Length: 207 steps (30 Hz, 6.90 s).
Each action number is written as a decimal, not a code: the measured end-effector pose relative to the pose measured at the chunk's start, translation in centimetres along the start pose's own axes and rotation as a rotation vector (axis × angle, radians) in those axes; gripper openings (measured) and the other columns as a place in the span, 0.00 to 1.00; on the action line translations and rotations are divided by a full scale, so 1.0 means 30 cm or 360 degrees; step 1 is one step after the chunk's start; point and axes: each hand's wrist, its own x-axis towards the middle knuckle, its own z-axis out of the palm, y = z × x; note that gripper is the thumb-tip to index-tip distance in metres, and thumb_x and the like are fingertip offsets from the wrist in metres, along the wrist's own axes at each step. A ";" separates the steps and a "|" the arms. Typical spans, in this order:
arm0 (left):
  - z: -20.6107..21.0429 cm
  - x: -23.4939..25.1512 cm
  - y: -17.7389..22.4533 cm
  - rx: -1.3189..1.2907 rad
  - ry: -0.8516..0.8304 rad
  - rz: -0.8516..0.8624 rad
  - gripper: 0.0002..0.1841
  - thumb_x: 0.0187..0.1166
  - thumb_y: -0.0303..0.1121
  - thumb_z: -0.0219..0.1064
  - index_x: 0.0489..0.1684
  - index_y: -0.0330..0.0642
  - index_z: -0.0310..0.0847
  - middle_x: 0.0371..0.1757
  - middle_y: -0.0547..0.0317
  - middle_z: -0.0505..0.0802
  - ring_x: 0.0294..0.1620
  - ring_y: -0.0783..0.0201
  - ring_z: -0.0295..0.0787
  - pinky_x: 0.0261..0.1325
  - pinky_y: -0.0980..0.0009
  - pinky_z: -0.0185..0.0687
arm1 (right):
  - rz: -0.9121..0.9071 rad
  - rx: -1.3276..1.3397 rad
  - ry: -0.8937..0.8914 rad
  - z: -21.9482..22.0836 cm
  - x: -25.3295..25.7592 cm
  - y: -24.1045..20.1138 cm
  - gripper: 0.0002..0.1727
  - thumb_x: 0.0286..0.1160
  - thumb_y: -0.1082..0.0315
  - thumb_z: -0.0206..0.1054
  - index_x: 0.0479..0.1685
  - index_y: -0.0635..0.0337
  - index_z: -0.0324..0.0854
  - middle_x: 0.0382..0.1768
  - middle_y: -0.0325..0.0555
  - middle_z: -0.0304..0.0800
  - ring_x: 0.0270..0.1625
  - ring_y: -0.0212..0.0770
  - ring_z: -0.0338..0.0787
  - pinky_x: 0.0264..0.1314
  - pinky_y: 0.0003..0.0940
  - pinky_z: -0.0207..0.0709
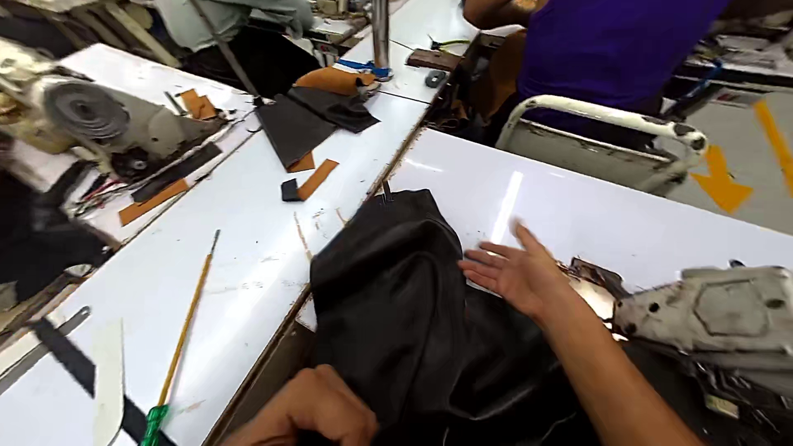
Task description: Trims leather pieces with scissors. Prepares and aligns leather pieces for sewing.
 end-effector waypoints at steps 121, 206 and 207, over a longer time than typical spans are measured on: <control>-0.032 0.277 -0.483 0.1740 -0.0183 0.0026 0.08 0.82 0.36 0.68 0.45 0.44 0.91 0.46 0.58 0.93 0.51 0.58 0.86 0.60 0.54 0.72 | -0.1730 -0.1660 0.0974 -0.364 -0.688 0.559 0.04 0.70 0.72 0.77 0.40 0.60 0.95 0.51 0.47 0.97 0.64 0.50 0.89 0.71 0.44 0.80; -0.212 0.264 -0.268 0.2056 -0.0077 -0.0778 0.16 0.85 0.54 0.62 0.44 0.55 0.91 0.32 0.72 0.91 0.32 0.71 0.89 0.33 0.62 0.85 | -0.1409 -0.2746 0.0137 -0.110 -0.403 0.369 0.18 0.77 0.80 0.56 0.55 0.66 0.90 0.58 0.53 0.94 0.63 0.54 0.91 0.66 0.43 0.84; -0.224 0.275 -0.278 0.2025 -0.0092 -0.0882 0.16 0.84 0.55 0.63 0.43 0.56 0.91 0.31 0.72 0.91 0.33 0.71 0.89 0.34 0.61 0.85 | -0.1414 -0.2764 0.0113 -0.110 -0.403 0.364 0.18 0.78 0.80 0.56 0.55 0.67 0.90 0.57 0.54 0.94 0.63 0.54 0.91 0.66 0.43 0.84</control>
